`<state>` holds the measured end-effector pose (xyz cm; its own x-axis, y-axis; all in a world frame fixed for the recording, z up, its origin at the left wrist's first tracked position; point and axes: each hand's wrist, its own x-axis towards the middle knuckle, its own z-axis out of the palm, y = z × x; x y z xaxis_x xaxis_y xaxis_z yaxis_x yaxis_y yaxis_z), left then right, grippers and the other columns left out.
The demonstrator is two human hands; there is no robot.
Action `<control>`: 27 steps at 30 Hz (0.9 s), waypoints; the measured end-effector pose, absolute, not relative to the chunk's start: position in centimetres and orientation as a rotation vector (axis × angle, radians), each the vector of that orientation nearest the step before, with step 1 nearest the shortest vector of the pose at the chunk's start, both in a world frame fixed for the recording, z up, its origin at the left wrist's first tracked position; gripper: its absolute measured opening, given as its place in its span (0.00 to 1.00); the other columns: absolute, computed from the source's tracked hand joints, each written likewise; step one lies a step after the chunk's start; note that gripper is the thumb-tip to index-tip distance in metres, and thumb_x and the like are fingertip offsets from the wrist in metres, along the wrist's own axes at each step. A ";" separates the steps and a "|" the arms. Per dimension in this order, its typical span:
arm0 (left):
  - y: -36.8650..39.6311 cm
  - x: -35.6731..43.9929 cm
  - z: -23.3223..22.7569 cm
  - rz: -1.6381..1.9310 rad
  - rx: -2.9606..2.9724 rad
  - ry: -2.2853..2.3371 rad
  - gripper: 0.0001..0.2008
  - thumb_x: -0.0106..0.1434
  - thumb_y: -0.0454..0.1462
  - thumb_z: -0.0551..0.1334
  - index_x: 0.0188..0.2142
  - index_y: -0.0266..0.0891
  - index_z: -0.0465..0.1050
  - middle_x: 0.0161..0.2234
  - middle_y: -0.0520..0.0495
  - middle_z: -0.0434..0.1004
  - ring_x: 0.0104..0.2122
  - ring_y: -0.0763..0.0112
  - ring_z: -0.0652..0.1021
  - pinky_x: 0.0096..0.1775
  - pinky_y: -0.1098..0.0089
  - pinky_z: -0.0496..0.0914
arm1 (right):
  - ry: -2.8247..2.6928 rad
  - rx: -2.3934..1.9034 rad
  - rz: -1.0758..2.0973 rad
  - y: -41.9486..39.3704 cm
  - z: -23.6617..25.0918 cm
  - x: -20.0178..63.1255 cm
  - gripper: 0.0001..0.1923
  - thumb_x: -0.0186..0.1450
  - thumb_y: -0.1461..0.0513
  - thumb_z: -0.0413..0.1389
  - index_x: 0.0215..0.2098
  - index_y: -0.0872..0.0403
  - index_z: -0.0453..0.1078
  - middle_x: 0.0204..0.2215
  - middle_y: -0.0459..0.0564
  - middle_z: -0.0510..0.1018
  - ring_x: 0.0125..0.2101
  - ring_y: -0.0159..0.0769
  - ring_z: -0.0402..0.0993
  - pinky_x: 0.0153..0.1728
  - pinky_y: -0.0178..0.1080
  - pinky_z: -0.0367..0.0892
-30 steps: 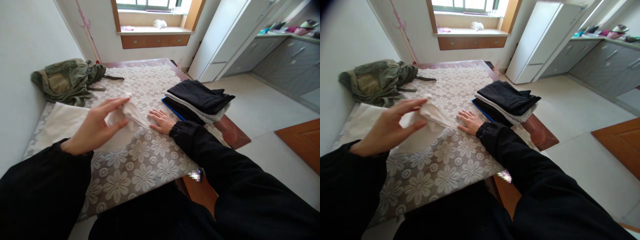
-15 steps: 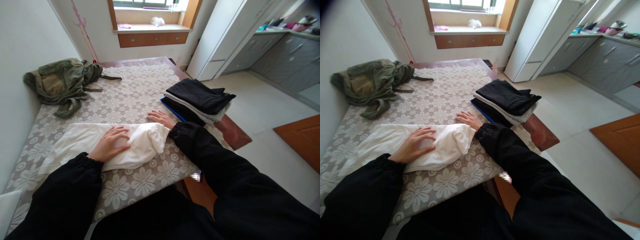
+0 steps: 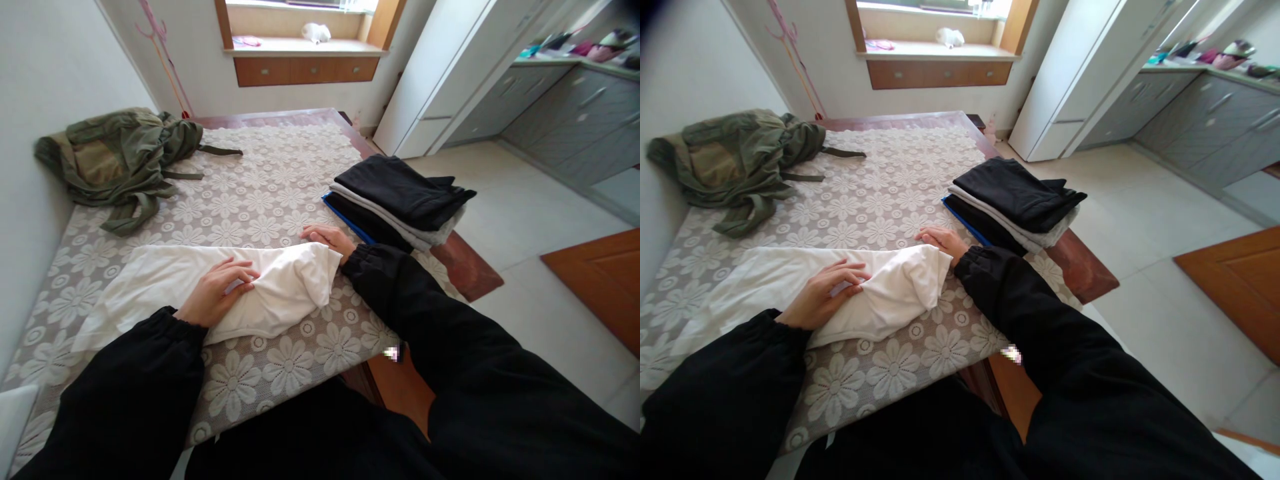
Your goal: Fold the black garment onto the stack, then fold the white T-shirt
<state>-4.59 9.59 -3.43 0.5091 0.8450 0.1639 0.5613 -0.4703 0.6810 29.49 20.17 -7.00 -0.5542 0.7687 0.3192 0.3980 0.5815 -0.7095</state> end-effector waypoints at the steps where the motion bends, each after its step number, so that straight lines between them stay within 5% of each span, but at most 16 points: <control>1: 9.5 -4.5 -3.5 0.684 2.182 1.146 0.12 0.73 0.47 0.60 0.38 0.44 0.76 0.48 0.45 0.87 0.60 0.55 0.79 0.69 0.46 0.61 | -2.138 -0.947 0.843 19.9 -6.7 29.6 0.38 0.78 0.38 0.39 0.49 0.55 0.81 0.48 0.57 0.84 0.53 0.46 0.80 0.58 0.47 0.71; 5: 9.5 -4.5 -3.3 0.725 2.135 1.151 0.13 0.74 0.48 0.60 0.39 0.43 0.77 0.48 0.43 0.86 0.59 0.56 0.80 0.69 0.47 0.62 | -2.032 -0.903 1.006 19.3 -5.7 30.0 0.42 0.77 0.35 0.37 0.51 0.57 0.79 0.46 0.57 0.84 0.45 0.46 0.81 0.51 0.47 0.74; 9: 9.0 -5.3 -1.9 0.567 2.176 1.136 0.18 0.70 0.54 0.64 0.48 0.44 0.79 0.55 0.42 0.83 0.65 0.52 0.75 0.70 0.44 0.60 | -2.291 -0.626 0.820 18.0 -4.5 30.2 0.39 0.73 0.34 0.47 0.57 0.55 0.77 0.53 0.61 0.81 0.55 0.51 0.76 0.60 0.52 0.68; 14: 6.4 -7.7 -0.8 0.281 2.346 1.184 0.40 0.59 0.61 0.71 0.65 0.49 0.71 0.69 0.39 0.69 0.72 0.40 0.63 0.71 0.35 0.54 | -2.664 -0.459 0.570 13.5 -2.1 29.7 0.45 0.67 0.33 0.58 0.71 0.50 0.67 0.67 0.59 0.71 0.69 0.54 0.62 0.72 0.56 0.53; 18: 4.7 -9.2 -1.9 0.329 2.360 1.269 0.30 0.66 0.60 0.65 0.60 0.49 0.75 0.69 0.40 0.70 0.71 0.42 0.65 0.71 0.36 0.54 | -2.814 -0.370 0.427 10.8 -2.5 28.6 0.45 0.67 0.37 0.61 0.73 0.50 0.64 0.70 0.57 0.68 0.72 0.55 0.55 0.75 0.58 0.41; 21: 4.5 -9.4 -2.4 0.432 2.344 1.292 0.20 0.72 0.56 0.60 0.50 0.49 0.79 0.63 0.44 0.78 0.69 0.48 0.69 0.70 0.44 0.60 | -2.846 -0.398 0.336 10.9 -3.7 27.4 0.32 0.73 0.45 0.59 0.68 0.51 0.69 0.66 0.57 0.73 0.70 0.53 0.60 0.74 0.58 0.45; 24: 4.4 -9.0 -1.8 0.490 2.329 1.334 0.18 0.74 0.53 0.57 0.48 0.48 0.79 0.54 0.46 0.84 0.61 0.52 0.78 0.63 0.55 0.70 | -2.775 -0.451 0.346 11.7 -3.7 26.4 0.15 0.77 0.54 0.53 0.52 0.51 0.78 0.53 0.56 0.81 0.62 0.48 0.70 0.69 0.53 0.57; 27: 3.5 -8.7 -0.3 0.522 2.325 1.465 0.20 0.75 0.54 0.55 0.45 0.46 0.79 0.43 0.46 0.86 0.44 0.55 0.85 0.46 0.61 0.76 | -2.577 -0.644 0.551 12.0 -1.6 26.2 0.19 0.79 0.52 0.48 0.37 0.52 0.75 0.36 0.53 0.80 0.41 0.42 0.77 0.49 0.43 0.71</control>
<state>-8.67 3.50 -0.33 0.4000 0.9081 0.1242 0.7818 -0.4087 0.4708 26.25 12.04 -1.56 -0.8019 0.5150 0.3029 0.3462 0.8137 -0.4670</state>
